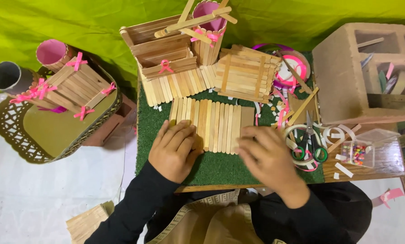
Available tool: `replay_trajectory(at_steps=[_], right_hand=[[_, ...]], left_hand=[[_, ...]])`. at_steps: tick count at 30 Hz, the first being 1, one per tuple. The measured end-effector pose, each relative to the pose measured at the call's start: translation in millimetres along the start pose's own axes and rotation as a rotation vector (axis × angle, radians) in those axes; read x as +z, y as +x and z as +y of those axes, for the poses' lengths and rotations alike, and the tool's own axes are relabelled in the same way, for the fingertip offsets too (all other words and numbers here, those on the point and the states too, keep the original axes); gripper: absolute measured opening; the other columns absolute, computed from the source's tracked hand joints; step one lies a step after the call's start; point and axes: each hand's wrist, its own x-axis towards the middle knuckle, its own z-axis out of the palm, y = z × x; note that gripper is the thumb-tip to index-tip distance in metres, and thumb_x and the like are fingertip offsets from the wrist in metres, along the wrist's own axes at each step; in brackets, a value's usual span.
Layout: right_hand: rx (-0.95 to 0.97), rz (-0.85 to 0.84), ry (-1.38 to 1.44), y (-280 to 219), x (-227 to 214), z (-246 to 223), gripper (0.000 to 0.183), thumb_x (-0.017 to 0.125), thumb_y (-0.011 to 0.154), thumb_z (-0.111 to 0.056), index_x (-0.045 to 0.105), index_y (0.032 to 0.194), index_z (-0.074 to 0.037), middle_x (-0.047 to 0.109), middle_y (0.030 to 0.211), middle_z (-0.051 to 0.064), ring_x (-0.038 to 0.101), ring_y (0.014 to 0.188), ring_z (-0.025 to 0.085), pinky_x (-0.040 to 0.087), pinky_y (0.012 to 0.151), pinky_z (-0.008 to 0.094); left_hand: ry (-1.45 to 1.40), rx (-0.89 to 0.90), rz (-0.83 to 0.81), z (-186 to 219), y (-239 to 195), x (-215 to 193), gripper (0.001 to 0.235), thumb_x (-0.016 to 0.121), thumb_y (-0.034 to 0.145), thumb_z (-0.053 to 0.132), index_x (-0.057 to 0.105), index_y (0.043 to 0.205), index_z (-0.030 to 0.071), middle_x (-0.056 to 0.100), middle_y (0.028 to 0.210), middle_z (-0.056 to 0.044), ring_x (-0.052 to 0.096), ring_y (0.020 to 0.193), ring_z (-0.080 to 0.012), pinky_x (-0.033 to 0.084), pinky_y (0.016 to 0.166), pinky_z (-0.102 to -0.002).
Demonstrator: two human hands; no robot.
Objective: Assembling a craft structure using popsicle sticks and pre-made panels by carefully placing and aligning them.
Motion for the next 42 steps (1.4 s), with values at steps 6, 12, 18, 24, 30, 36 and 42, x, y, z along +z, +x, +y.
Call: replay_trajectory(at_steps=[6,12,18,24,30,36,42], right_hand=[[0.137,0.084,-0.433,16.6,-96.4,72.4,0.014,0.063,0.112,0.005,0.071,0.123,0.007,0.068,0.127,0.023,0.064,0.124,0.038,0.05,0.109,0.044],[0.395,-0.072,-0.765,67.5,-184.1,209.9,0.02,0.07,0.105,0.002,0.084,0.12,0.0,0.081,0.109,0.019,0.077,0.091,0.029,0.061,0.082,0.038],[1.16,-0.495,-0.545,159.4,-158.5,215.6,0.027,0.072,0.101,-0.018,0.082,0.092,0.006,0.077,0.092,0.022,0.07,0.079,0.036,0.052,0.077,0.047],[1.174,-0.752,-0.569,150.7,-149.5,248.5,0.037,0.065,0.102,-0.028,0.077,0.128,-0.005,0.073,0.128,0.022,0.068,0.107,0.042,0.05,0.09,0.052],[0.394,-0.176,-0.487,113.7,-158.1,230.0,0.025,0.063,0.1,0.004,0.082,0.11,-0.008,0.077,0.1,0.009,0.07,0.087,0.02,0.052,0.078,0.036],[0.111,-0.336,-0.989,42.4,-124.9,151.6,0.025,0.061,0.108,-0.012,0.081,0.096,-0.02,0.06,0.059,-0.003,0.058,0.058,0.013,0.051,0.052,0.025],[0.286,-0.303,-0.657,60.5,-139.5,164.4,0.015,0.068,0.1,-0.01,0.082,0.105,-0.009,0.08,0.096,0.005,0.074,0.082,0.02,0.058,0.073,0.035]], left_hand=[[-0.093,-0.001,-0.106,2.6,13.3,-19.1,0.038,0.073,0.092,0.038,0.069,0.113,0.006,0.067,0.131,-0.011,0.057,0.132,-0.039,0.036,0.118,-0.061],[-0.151,0.012,-0.021,4.4,12.2,-15.6,0.031,0.07,0.095,0.035,0.071,0.11,0.007,0.068,0.129,-0.015,0.057,0.132,-0.0417,0.037,0.116,-0.061],[-0.158,0.057,0.054,0.9,8.1,-12.7,0.015,0.071,0.094,0.021,0.069,0.097,0.007,0.069,0.124,-0.017,0.058,0.129,-0.0409,0.042,0.113,-0.06],[-0.143,0.042,0.083,1.4,9.5,-9.0,0.011,0.071,0.093,0.013,0.064,0.087,0.006,0.069,0.122,-0.018,0.061,0.125,-0.042,0.046,0.109,-0.058],[-0.132,0.014,0.053,2.4,7.3,-11.0,0.007,0.069,0.093,0.011,0.066,0.089,0.006,0.069,0.123,-0.016,0.059,0.128,-0.041,0.044,0.111,-0.059],[-0.132,0.021,0.084,3.0,10.7,-10.6,0.006,0.07,0.091,0.006,0.065,0.088,0.005,0.07,0.121,-0.017,0.062,0.123,-0.042,0.048,0.107,-0.058],[-0.113,0.023,0.064,2.5,6.7,-6.4,0.007,0.071,0.092,0.009,0.066,0.088,0.007,0.07,0.121,-0.016,0.061,0.124,-0.0411,0.048,0.107,-0.058]])
